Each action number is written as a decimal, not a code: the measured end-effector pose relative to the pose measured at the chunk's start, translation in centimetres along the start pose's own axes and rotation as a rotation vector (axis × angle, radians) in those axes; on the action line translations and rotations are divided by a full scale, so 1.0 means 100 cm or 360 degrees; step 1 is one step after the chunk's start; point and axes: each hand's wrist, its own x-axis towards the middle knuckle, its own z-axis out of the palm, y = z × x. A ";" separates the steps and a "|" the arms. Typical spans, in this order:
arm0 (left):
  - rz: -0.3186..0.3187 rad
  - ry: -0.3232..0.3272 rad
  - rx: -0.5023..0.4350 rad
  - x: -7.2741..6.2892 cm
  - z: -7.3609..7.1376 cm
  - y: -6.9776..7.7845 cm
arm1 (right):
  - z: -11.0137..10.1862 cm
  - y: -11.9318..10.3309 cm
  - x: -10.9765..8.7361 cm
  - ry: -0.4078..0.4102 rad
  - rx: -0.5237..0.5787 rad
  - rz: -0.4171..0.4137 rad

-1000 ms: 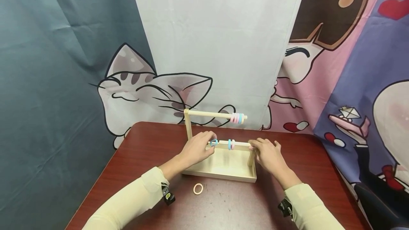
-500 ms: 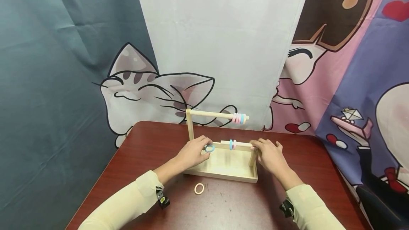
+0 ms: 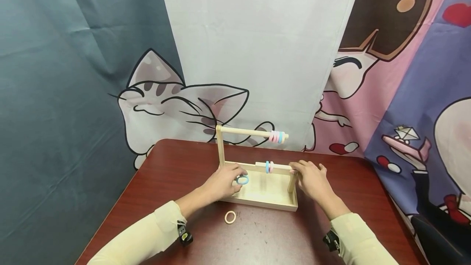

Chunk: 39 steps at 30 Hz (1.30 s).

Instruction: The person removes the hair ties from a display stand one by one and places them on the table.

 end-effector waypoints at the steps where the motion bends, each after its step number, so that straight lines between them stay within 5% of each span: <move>1: 0.0005 -0.0005 -0.0004 0.000 0.001 0.000 | 0.000 0.000 0.000 0.0006 -0.0002 -0.0004; 21: 0.0205 -0.0092 0.0134 -0.015 0.011 0.016 | 0.001 -0.001 0.001 -0.0041 -0.0010 0.0024; 39: 0.0297 -0.0339 0.0097 -0.030 0.027 0.030 | 0.001 0.000 0.001 0.0011 -0.0024 -0.0004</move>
